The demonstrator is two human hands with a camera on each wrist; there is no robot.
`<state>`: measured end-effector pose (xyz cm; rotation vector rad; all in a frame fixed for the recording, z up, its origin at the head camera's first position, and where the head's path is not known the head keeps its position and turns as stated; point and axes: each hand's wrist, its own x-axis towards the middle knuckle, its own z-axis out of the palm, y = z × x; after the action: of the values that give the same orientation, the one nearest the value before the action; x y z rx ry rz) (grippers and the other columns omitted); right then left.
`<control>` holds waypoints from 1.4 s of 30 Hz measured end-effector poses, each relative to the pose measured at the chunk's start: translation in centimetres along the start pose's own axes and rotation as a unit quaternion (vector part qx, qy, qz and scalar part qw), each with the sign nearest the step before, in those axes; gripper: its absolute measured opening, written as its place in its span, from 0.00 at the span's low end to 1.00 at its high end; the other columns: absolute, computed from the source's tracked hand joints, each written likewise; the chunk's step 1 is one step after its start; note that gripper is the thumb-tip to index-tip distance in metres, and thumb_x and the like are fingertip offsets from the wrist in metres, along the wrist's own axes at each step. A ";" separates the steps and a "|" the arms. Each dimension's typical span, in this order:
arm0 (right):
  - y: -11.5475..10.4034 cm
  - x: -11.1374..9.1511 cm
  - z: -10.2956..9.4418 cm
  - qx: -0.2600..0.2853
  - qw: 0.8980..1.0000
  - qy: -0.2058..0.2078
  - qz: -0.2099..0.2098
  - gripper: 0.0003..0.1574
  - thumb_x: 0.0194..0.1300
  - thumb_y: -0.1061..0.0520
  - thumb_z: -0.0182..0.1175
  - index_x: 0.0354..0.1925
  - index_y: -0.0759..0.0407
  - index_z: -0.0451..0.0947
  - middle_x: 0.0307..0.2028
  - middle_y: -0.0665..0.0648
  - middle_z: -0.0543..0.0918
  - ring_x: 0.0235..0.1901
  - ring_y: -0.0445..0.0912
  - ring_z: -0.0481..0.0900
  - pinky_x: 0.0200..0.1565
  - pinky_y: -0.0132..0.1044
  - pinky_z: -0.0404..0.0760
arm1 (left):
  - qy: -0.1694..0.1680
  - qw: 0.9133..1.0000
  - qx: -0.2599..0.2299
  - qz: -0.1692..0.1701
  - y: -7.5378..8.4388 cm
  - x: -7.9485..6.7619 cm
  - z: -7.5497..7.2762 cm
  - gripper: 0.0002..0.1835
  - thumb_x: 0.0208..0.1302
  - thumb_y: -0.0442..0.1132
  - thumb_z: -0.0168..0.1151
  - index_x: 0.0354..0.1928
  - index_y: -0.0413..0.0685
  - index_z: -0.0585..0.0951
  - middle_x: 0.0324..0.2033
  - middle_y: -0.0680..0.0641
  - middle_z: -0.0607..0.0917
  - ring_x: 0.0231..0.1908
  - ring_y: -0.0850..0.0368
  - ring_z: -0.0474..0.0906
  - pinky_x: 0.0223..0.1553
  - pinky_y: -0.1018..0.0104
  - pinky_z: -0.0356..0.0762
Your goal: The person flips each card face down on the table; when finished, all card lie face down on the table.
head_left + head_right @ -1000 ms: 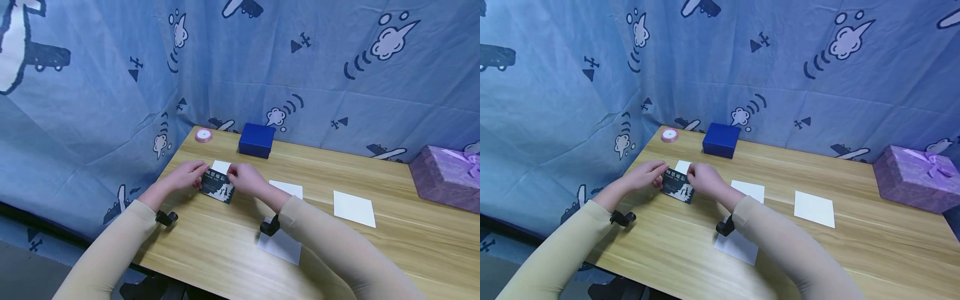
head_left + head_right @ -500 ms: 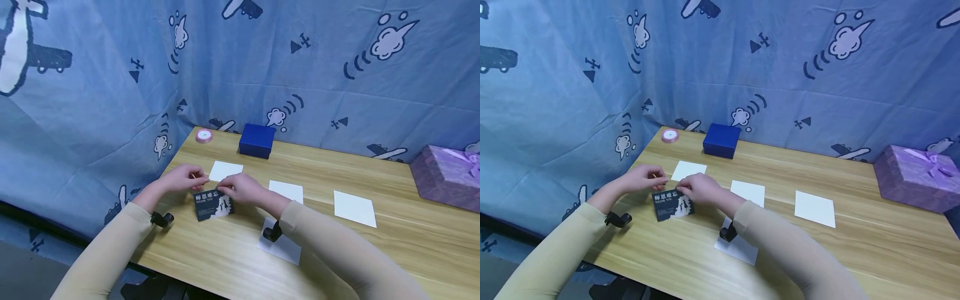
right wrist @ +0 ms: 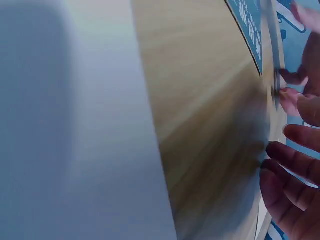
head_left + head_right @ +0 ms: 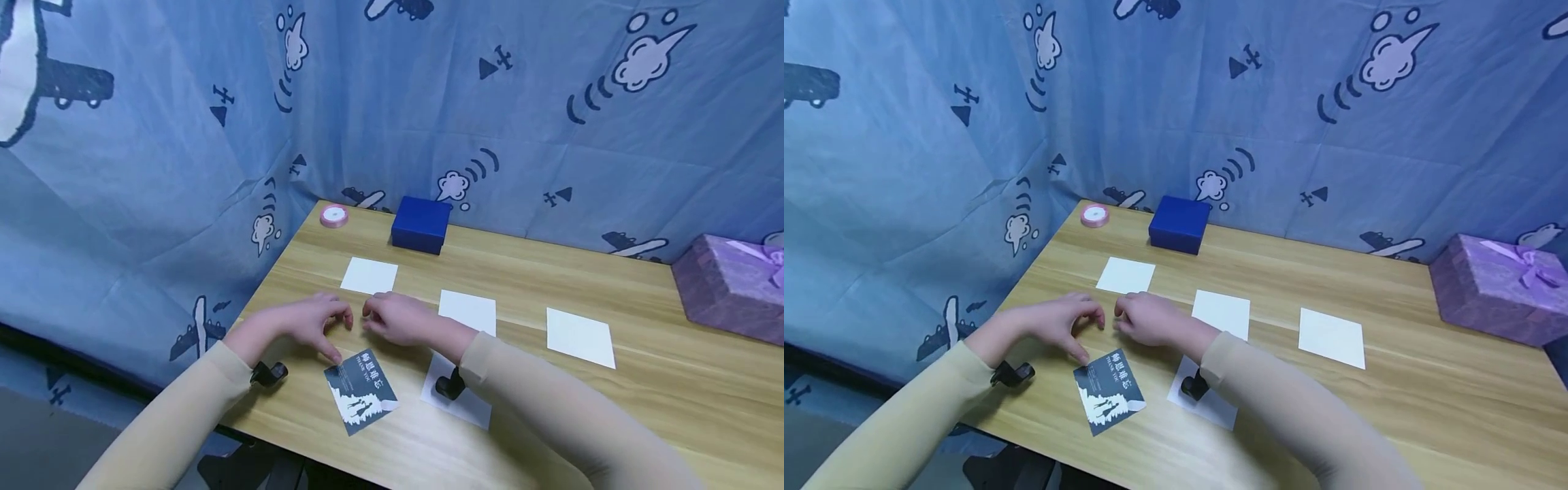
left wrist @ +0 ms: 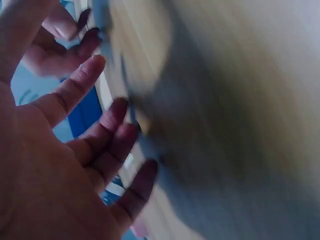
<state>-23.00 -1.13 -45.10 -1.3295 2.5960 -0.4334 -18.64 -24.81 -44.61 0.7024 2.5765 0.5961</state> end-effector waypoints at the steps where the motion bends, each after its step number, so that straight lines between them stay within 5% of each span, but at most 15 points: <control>1: 0.1 -0.1 0.0 0.001 1.000 0.001 0.002 0.13 0.75 0.48 0.61 0.50 0.53 0.82 0.43 0.50 0.84 0.39 0.43 0.79 0.45 0.40 0.81 | 0.002 1.000 0.023 0.004 0.4 0.1 0.1 0.39 0.39 0.66 0.83 0.53 0.59 0.78 0.51 0.52 0.77 0.54 0.53 0.70 0.57 0.52 0.72; 7: 1.2 -0.4 0.0 0.020 0.999 0.012 0.032 0.15 0.75 0.49 0.61 0.52 0.55 0.82 0.42 0.51 0.83 0.39 0.44 0.79 0.46 0.40 0.81 | 0.016 0.992 0.121 0.013 1.6 1.1 1.2 0.42 0.37 0.72 0.81 0.54 0.64 0.75 0.54 0.52 0.72 0.59 0.51 0.65 0.59 0.46 0.66; 15: 1.1 -0.8 0.5 0.036 0.998 0.008 0.049 0.17 0.74 0.48 0.62 0.53 0.55 0.83 0.41 0.51 0.82 0.39 0.43 0.77 0.46 0.38 0.80 | 0.071 0.989 0.126 -0.027 -0.5 1.2 1.3 0.22 0.56 0.63 0.75 0.35 0.59 0.76 0.41 0.52 0.72 0.47 0.52 0.67 0.50 0.54 0.68; 18: 0.3 -1.1 0.8 0.011 0.999 -0.004 0.050 0.26 0.72 0.41 0.63 0.58 0.55 0.82 0.48 0.53 0.81 0.44 0.46 0.75 0.49 0.39 0.78 | 0.083 0.987 0.133 -0.044 -1.0 0.9 1.4 0.20 0.62 0.61 0.72 0.30 0.57 0.75 0.35 0.52 0.72 0.40 0.53 0.67 0.43 0.59 0.68; 23: -1.4 -1.4 1.9 -0.086 0.994 -0.032 0.061 0.56 0.61 0.18 0.59 0.73 0.50 0.71 0.65 0.56 0.71 0.60 0.50 0.68 0.58 0.49 0.72 | 0.092 0.984 0.139 -0.065 -1.3 0.3 1.2 0.20 0.66 0.58 0.69 0.28 0.55 0.74 0.32 0.52 0.72 0.35 0.54 0.67 0.37 0.60 0.67; 27: -2.1 -1.2 2.8 -0.135 0.988 -0.044 0.059 0.61 0.57 0.13 0.55 0.78 0.42 0.64 0.70 0.55 0.66 0.64 0.51 0.64 0.60 0.50 0.69 | 0.095 0.987 0.117 -0.047 -1.7 -0.1 1.3 0.23 0.59 0.62 0.74 0.41 0.54 0.79 0.40 0.50 0.76 0.42 0.52 0.71 0.45 0.55 0.73; 32: -2.6 -0.7 2.9 -0.117 0.991 -0.046 0.050 0.60 0.53 0.16 0.62 0.78 0.34 0.62 0.67 0.54 0.67 0.62 0.50 0.64 0.58 0.47 0.69 | 0.087 0.991 0.104 -0.020 -2.4 -0.6 1.7 0.48 0.46 0.69 0.79 0.67 0.56 0.76 0.62 0.44 0.73 0.63 0.42 0.67 0.64 0.38 0.67; 42: -4.7 1.8 3.2 -0.130 0.983 -0.048 0.123 0.70 0.39 0.11 0.68 0.67 0.54 0.70 0.52 0.53 0.73 0.51 0.48 0.67 0.52 0.43 0.71 | 0.095 0.990 0.091 -0.053 -3.9 -2.7 1.7 0.50 0.33 0.71 0.84 0.55 0.54 0.73 0.54 0.46 0.72 0.56 0.43 0.67 0.56 0.41 0.67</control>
<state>-19.50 -5.76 -46.53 -1.0444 2.7563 0.0108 -17.22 -28.86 -47.22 0.5868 2.8531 0.4148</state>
